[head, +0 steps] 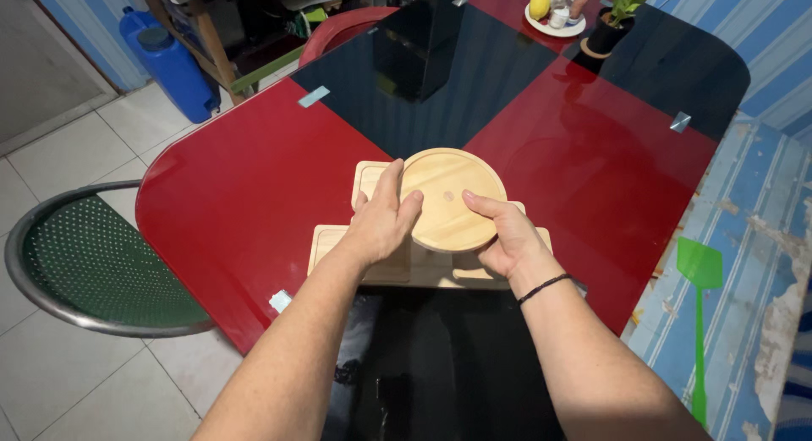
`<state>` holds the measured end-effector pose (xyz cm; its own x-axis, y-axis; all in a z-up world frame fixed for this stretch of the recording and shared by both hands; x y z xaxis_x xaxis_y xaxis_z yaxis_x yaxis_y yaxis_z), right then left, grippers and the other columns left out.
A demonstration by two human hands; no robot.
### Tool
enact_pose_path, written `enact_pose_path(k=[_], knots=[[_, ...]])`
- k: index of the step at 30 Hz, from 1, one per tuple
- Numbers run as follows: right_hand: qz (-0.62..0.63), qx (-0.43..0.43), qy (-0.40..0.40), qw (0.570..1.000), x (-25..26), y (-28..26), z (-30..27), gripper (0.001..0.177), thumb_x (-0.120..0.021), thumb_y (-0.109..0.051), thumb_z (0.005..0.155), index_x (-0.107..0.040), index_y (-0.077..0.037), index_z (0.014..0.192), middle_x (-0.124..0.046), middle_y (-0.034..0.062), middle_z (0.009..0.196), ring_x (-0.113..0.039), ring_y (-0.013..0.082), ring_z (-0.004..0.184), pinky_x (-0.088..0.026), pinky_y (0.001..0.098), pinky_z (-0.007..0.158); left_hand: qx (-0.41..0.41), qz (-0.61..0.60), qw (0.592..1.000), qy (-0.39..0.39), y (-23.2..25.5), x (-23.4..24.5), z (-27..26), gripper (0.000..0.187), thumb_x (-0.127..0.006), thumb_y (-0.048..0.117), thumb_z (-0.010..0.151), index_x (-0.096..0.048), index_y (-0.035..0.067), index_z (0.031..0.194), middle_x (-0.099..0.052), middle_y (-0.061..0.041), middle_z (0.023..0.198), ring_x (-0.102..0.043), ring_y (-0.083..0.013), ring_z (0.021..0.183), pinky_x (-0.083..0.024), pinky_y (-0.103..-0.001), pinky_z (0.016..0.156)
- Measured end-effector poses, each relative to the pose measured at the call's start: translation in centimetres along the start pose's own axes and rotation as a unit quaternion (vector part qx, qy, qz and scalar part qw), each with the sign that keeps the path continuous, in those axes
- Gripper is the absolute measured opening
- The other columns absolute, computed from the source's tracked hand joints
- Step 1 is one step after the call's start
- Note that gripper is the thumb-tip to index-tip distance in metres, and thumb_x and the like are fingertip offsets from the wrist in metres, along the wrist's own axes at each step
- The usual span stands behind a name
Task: The person disassembles a wooden rack by removing square and circular wooden pieces and dowels from a red and black table. They then reassemble the rack by inserting dowels into holes on a rectangular wooden base and placing the square pieces back onto the dowels.
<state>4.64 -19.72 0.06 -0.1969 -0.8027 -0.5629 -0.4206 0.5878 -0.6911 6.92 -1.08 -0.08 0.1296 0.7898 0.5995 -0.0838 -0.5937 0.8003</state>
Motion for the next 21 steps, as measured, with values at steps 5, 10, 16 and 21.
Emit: enact_pose_path(k=[5, 10, 16, 21], knots=[[-0.004, 0.002, -0.001, 1.000, -0.2, -0.1, -0.1, 0.048, -0.069, -0.005, 0.087, -0.059, 0.009, 0.131, -0.068, 0.0228, 0.128, -0.068, 0.0350, 0.118, -0.058, 0.0474, 0.102, -0.003, 0.002, 1.000, -0.002, 0.4, 0.2, -0.1, 0.077, -0.044, 0.052, 0.096, -0.020, 0.017, 0.160, -0.039, -0.013, 0.161, -0.032, -0.0425, 0.149, -0.006, -0.054, 0.125], [-0.003, 0.002, -0.008, 1.000, -0.3, -0.1, -0.2, 0.048, -0.069, -0.006, 0.087, -0.058, 0.009, 0.132, -0.068, 0.0233, 0.128, -0.069, 0.0354, 0.117, -0.059, 0.0475, 0.101, 0.005, 0.000, 1.000, -0.009, 0.5, 0.2, -0.2, 0.077, -0.043, 0.052, 0.096, -0.020, 0.016, 0.160, -0.040, -0.013, 0.160, -0.033, -0.0417, 0.149, -0.005, -0.053, 0.126], [0.008, 0.006, -0.013, 1.000, -0.1, -0.1, 0.2, 0.048, -0.068, -0.007, 0.089, -0.058, 0.009, 0.133, -0.067, 0.0237, 0.129, -0.068, 0.0355, 0.117, -0.058, 0.0479, 0.101, 0.014, -0.008, 0.999, -0.037, 0.2, 0.3, -0.2, 0.096, -0.051, 0.065, 0.087, -0.016, 0.020, 0.164, -0.033, -0.012, 0.166, -0.019, -0.0467, 0.153, -0.008, -0.057, 0.127], [0.004, 0.005, -0.017, 1.000, 0.3, 0.2, 0.7, 0.049, -0.067, -0.009, 0.090, -0.057, 0.010, 0.133, -0.067, 0.0242, 0.129, -0.068, 0.0363, 0.117, -0.057, 0.0502, 0.101, 0.048, 0.011, 0.985, -0.168, -2.2, -0.2, -0.5, 0.153, -0.085, 0.073, 0.055, 0.009, 0.022, 0.164, -0.015, -0.019, 0.166, 0.000, -0.0459, 0.155, -0.012, -0.062, 0.121]])
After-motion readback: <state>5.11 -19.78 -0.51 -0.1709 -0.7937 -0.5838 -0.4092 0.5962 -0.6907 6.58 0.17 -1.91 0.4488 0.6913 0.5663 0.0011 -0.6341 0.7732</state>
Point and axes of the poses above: each hand's wrist, its own z-axis towards the middle knuckle, its own x-axis out of the back of the hand, y = z × x, the point moved 7 cm from there along z, towards the middle knuckle
